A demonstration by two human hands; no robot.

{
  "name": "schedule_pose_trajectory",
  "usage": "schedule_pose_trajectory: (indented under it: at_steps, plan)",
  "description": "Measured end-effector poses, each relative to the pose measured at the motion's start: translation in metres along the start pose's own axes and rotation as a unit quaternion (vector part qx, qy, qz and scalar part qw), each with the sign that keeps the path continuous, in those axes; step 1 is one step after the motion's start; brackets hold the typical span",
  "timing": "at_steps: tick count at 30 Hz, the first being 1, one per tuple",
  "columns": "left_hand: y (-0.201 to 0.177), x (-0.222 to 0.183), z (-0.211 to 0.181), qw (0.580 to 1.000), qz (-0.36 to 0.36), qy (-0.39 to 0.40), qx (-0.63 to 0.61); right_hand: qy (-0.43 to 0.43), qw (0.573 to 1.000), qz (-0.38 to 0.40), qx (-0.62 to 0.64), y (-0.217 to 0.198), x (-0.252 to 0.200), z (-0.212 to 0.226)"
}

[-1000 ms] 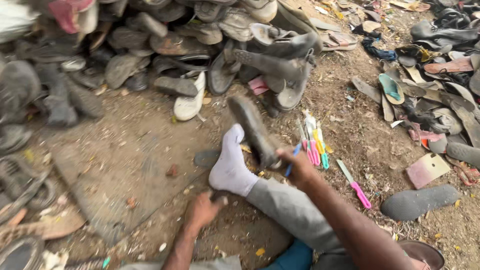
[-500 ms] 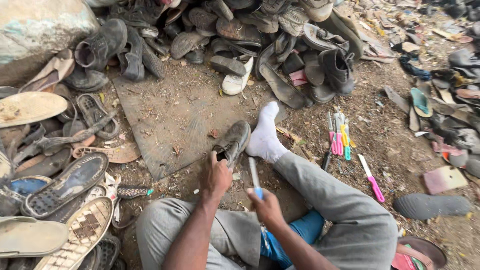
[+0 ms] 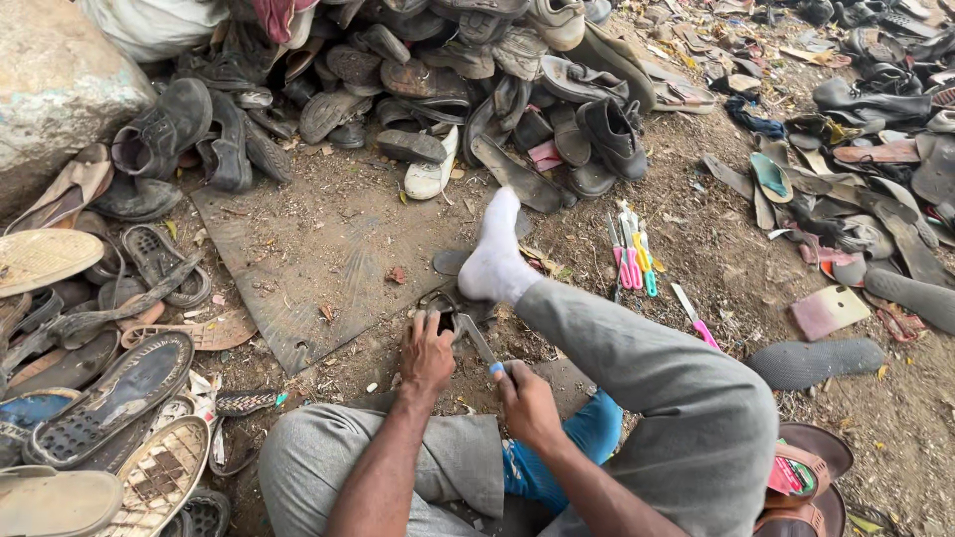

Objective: The person uses a small blade to trim material from a shoe sole and uses a needle and thread to stitch the upper portion of various sandals and shoes back together by hand while sitting on the ground.

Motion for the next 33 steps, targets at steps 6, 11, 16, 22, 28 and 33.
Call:
schedule_pose_trajectory:
  at_steps: [6, 11, 16, 22, 28, 33]
  plan:
    - [0.003, 0.008, -0.002, 0.993, -0.014, 0.107, -0.035, -0.129, 0.955, -0.098, -0.249, -0.020, 0.026, 0.007]
    - [0.014, 0.000, -0.002, 0.991, -0.058, 0.116, -0.025, -0.095, 0.939, 0.015, -0.331, -0.005, 0.051, 0.017]
    - [0.004, -0.002, -0.007, 0.989, -0.078, 0.126, 0.002, -0.072, 0.915, 0.069, -0.390, 0.026, 0.084, 0.027]
    - [-0.009, 0.007, 0.000, 0.984, -0.075, 0.101, -0.124, -0.082, 0.940, 0.059, -0.325, 0.010, 0.047, 0.014]
    - [0.007, -0.002, 0.004, 0.985, -0.054, 0.025, -0.160, -0.094, 0.948, 0.045, -0.300, 0.027, 0.064, 0.008]
    - [0.018, 0.000, 0.020, 0.978, -0.081, -0.047, -0.188, -0.084, 0.945, 0.071, -0.309, 0.049, 0.081, 0.005]
Point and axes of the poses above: each hand's wrist, its own x-axis towards the middle knuckle, its own y-axis out of the palm, z = x × y, the point moved 4 cm from there along x, towards the middle knuckle, and after that the axes turned 7 degrees about z, right-handed, at the moved point
